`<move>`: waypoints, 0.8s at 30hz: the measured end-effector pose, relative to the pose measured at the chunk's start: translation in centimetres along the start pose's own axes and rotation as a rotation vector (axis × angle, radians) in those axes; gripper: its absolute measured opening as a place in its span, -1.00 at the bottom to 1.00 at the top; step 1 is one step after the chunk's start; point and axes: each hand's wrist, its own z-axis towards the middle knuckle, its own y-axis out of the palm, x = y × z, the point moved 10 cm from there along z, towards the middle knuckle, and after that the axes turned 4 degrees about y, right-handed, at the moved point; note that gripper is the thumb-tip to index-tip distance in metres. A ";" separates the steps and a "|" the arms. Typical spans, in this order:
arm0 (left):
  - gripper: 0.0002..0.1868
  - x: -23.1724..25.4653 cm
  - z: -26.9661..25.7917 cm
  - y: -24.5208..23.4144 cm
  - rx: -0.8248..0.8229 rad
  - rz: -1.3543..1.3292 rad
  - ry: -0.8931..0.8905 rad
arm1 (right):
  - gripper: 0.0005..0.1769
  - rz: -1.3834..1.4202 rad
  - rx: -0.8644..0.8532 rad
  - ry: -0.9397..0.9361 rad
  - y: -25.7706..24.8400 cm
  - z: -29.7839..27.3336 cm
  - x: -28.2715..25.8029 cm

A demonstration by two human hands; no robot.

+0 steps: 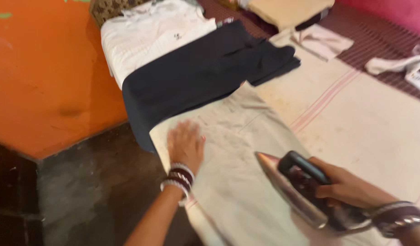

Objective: The person irons a pair of beige trousers on a bed. They smooth the fabric with their hands, fold the legs, and use an electric iron to press the garment, moving it back and forth to remove wrinkles.

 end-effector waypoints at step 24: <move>-0.48 -10.9 0.8 5.2 -0.158 -0.597 -0.179 | -0.44 -0.009 0.110 -0.096 1.8 0.6 -4.5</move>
